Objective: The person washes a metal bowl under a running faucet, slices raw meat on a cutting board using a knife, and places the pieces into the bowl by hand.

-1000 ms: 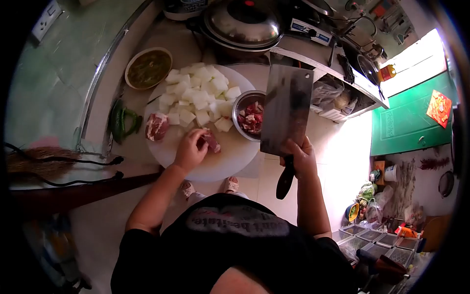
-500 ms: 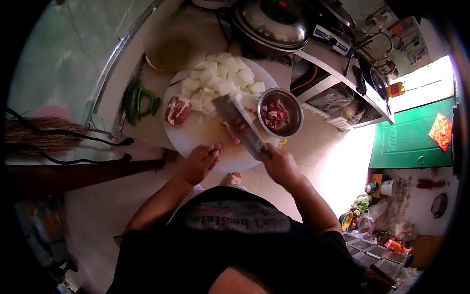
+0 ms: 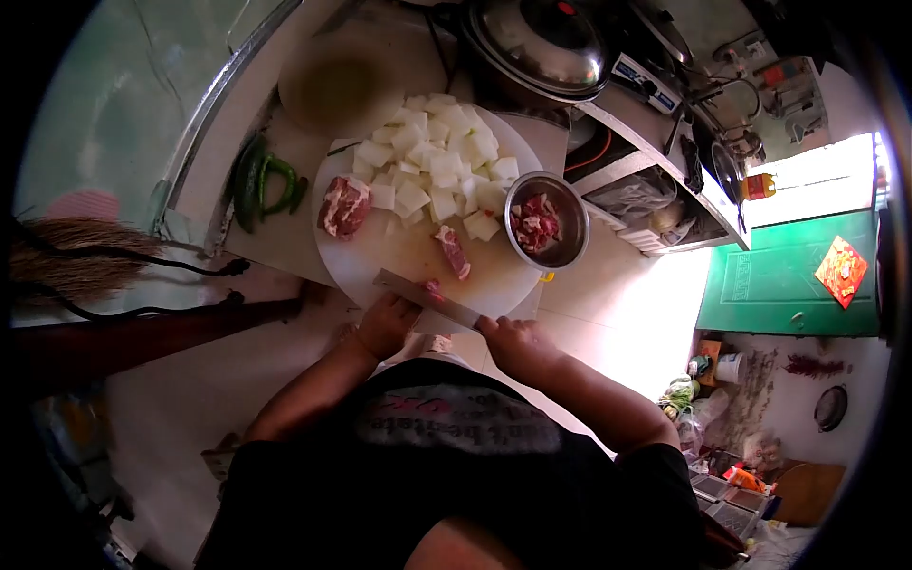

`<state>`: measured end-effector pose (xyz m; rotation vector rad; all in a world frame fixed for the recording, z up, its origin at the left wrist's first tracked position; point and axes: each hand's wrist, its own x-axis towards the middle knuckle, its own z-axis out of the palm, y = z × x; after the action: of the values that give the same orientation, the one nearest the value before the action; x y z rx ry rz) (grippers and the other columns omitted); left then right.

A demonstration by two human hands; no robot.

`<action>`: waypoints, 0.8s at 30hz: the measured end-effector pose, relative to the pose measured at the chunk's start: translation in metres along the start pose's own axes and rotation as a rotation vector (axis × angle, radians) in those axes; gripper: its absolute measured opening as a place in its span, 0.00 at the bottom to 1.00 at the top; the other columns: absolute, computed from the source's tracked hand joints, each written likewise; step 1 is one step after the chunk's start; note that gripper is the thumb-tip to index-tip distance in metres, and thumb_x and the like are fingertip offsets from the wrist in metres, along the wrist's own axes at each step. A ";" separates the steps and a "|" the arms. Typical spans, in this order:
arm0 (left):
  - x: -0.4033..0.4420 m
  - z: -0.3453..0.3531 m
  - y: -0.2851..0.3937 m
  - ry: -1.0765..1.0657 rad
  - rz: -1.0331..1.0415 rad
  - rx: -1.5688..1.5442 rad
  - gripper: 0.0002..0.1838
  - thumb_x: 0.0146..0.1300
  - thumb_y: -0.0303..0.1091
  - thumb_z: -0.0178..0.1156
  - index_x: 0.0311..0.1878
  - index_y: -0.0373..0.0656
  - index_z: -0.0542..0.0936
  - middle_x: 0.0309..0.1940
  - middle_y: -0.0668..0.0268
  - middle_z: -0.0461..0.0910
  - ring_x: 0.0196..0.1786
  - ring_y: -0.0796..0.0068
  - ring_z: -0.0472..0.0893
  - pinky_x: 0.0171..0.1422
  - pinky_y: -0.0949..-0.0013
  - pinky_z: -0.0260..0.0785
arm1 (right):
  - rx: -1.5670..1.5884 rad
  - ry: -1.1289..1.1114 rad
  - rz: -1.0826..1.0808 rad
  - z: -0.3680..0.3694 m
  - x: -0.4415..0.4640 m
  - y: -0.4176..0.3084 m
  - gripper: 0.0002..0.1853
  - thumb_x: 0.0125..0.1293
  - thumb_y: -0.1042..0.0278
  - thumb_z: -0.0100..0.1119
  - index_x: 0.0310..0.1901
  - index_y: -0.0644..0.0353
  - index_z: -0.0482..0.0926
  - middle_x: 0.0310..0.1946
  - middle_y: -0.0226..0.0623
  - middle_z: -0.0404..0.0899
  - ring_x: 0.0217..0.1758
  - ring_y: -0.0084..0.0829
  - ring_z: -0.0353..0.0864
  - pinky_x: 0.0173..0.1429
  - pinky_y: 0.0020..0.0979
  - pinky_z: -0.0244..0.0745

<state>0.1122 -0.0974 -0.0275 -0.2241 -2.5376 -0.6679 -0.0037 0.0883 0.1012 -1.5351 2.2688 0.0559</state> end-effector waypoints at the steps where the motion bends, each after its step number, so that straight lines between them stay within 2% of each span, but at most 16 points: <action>1: -0.003 0.003 -0.001 -0.009 -0.020 0.023 0.21 0.48 0.30 0.52 0.49 0.37 0.74 0.49 0.56 0.73 0.53 0.56 0.71 0.59 0.59 0.63 | -0.004 0.025 -0.035 0.002 0.010 -0.003 0.11 0.56 0.72 0.47 0.42 0.60 0.68 0.21 0.41 0.75 0.23 0.41 0.77 0.26 0.38 0.72; 4: -0.006 0.006 -0.003 -0.003 -0.030 0.012 0.21 0.48 0.29 0.53 0.49 0.37 0.74 0.50 0.55 0.72 0.53 0.56 0.71 0.60 0.59 0.62 | -0.016 0.032 -0.047 0.011 0.040 -0.014 0.13 0.54 0.73 0.46 0.44 0.61 0.67 0.22 0.43 0.75 0.22 0.42 0.77 0.26 0.38 0.72; 7: 0.000 -0.004 0.000 0.009 -0.029 0.059 0.21 0.49 0.30 0.52 0.50 0.37 0.74 0.49 0.57 0.73 0.53 0.58 0.71 0.60 0.59 0.61 | -0.067 0.059 -0.068 0.009 0.044 -0.018 0.14 0.54 0.73 0.47 0.44 0.62 0.67 0.23 0.41 0.76 0.26 0.40 0.79 0.28 0.37 0.73; 10: 0.000 0.001 0.001 0.017 -0.084 -0.058 0.21 0.49 0.29 0.53 0.50 0.38 0.74 0.48 0.59 0.73 0.53 0.59 0.71 0.60 0.60 0.62 | -0.034 0.060 -0.071 0.001 0.025 -0.005 0.11 0.54 0.73 0.47 0.41 0.61 0.67 0.23 0.41 0.76 0.25 0.40 0.78 0.27 0.37 0.73; 13: -0.006 0.004 0.000 0.020 -0.055 -0.039 0.22 0.49 0.29 0.54 0.50 0.38 0.74 0.49 0.60 0.73 0.53 0.60 0.71 0.60 0.61 0.62 | -0.031 0.066 -0.068 -0.001 0.003 -0.003 0.09 0.55 0.73 0.47 0.40 0.58 0.69 0.18 0.39 0.74 0.21 0.40 0.77 0.24 0.38 0.71; 17: -0.005 0.004 0.000 0.035 -0.036 0.018 0.21 0.49 0.28 0.54 0.50 0.38 0.74 0.50 0.60 0.73 0.54 0.61 0.71 0.59 0.60 0.63 | -0.025 0.033 -0.075 0.004 0.018 -0.003 0.09 0.55 0.73 0.47 0.40 0.59 0.69 0.18 0.39 0.74 0.20 0.40 0.77 0.24 0.37 0.71; 19: -0.005 0.002 0.001 0.094 -0.040 -0.002 0.21 0.50 0.28 0.53 0.50 0.38 0.74 0.49 0.60 0.73 0.53 0.61 0.72 0.58 0.61 0.64 | -0.065 0.128 -0.111 0.010 0.039 -0.015 0.09 0.55 0.73 0.46 0.40 0.59 0.69 0.17 0.39 0.74 0.20 0.40 0.77 0.25 0.37 0.71; 24: 0.002 -0.007 0.004 0.092 -0.064 0.017 0.21 0.51 0.28 0.55 0.51 0.39 0.73 0.48 0.60 0.73 0.49 0.61 0.73 0.55 0.63 0.66 | -0.043 0.154 -0.114 0.006 0.042 -0.015 0.08 0.57 0.70 0.47 0.39 0.58 0.70 0.18 0.39 0.75 0.21 0.40 0.77 0.25 0.37 0.71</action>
<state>0.1143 -0.0974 -0.0194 -0.1043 -2.4705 -0.6647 -0.0019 0.0468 0.0835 -1.7429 2.3050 -0.0468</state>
